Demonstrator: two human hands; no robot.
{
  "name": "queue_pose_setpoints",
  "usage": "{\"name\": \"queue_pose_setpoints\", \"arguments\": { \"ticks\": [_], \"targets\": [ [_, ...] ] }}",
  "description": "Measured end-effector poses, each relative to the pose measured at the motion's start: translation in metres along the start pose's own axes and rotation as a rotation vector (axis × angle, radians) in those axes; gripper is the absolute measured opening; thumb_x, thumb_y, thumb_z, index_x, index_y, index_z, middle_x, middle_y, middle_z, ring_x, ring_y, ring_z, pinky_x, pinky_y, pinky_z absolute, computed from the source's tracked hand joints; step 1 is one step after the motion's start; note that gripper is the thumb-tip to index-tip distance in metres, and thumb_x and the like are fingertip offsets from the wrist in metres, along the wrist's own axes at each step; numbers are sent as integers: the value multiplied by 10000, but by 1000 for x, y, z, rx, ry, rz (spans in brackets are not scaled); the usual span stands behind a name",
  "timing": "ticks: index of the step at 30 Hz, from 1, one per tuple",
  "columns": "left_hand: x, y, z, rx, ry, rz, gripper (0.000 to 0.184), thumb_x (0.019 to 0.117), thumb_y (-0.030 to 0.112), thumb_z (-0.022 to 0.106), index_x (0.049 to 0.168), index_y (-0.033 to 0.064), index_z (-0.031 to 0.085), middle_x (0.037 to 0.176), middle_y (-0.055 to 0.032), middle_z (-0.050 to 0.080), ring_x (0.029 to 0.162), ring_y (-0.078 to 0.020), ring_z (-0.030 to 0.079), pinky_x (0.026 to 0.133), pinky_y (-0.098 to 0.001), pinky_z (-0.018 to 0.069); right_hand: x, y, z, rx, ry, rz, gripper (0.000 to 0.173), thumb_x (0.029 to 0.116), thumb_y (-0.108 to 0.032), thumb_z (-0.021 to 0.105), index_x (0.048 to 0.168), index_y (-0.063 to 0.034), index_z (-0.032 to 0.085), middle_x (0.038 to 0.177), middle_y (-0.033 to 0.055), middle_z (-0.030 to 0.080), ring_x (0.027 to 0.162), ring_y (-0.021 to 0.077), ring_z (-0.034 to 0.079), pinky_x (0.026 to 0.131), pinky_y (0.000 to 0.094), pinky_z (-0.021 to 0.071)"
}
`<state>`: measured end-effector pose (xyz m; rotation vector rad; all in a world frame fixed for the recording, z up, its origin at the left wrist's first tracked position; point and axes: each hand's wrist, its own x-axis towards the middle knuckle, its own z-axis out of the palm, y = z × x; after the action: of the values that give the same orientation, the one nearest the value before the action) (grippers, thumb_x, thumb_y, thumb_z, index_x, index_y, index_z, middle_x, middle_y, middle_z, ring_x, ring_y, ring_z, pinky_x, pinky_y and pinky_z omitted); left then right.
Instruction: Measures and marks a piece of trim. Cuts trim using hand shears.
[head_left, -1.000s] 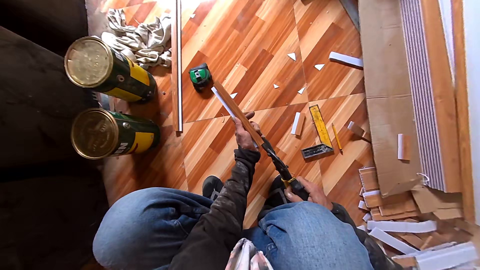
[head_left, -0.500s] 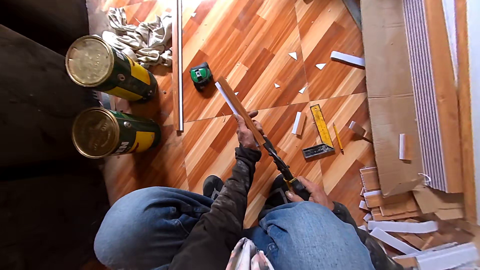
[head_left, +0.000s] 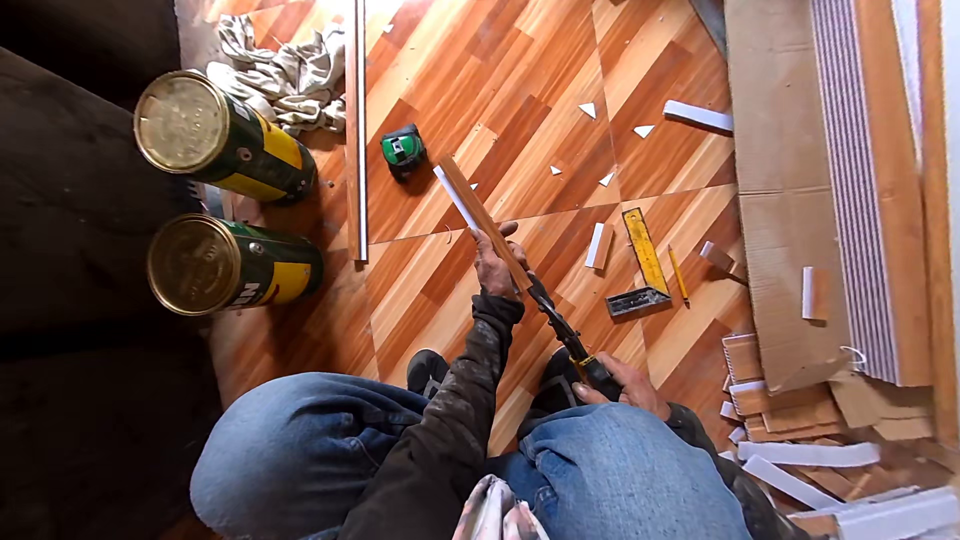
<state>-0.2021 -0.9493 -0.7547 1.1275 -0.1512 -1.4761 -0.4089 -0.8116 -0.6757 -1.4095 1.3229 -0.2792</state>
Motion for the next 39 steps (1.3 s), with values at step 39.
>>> {"name": "queue_pose_setpoints", "arguments": {
  "ticks": [39],
  "targets": [
    [-3, -2, 0, -3, 70, 37, 776, 1062, 627, 78, 1188, 94, 628, 533, 17, 531, 417, -76, 531, 403, -239, 488, -1, 0, -2, -115, 71, -8, 445, 876, -436, 709, 975, -2, 708, 751, 89, 681, 656, 145, 642, 615, 364, 532]
  ]
}}
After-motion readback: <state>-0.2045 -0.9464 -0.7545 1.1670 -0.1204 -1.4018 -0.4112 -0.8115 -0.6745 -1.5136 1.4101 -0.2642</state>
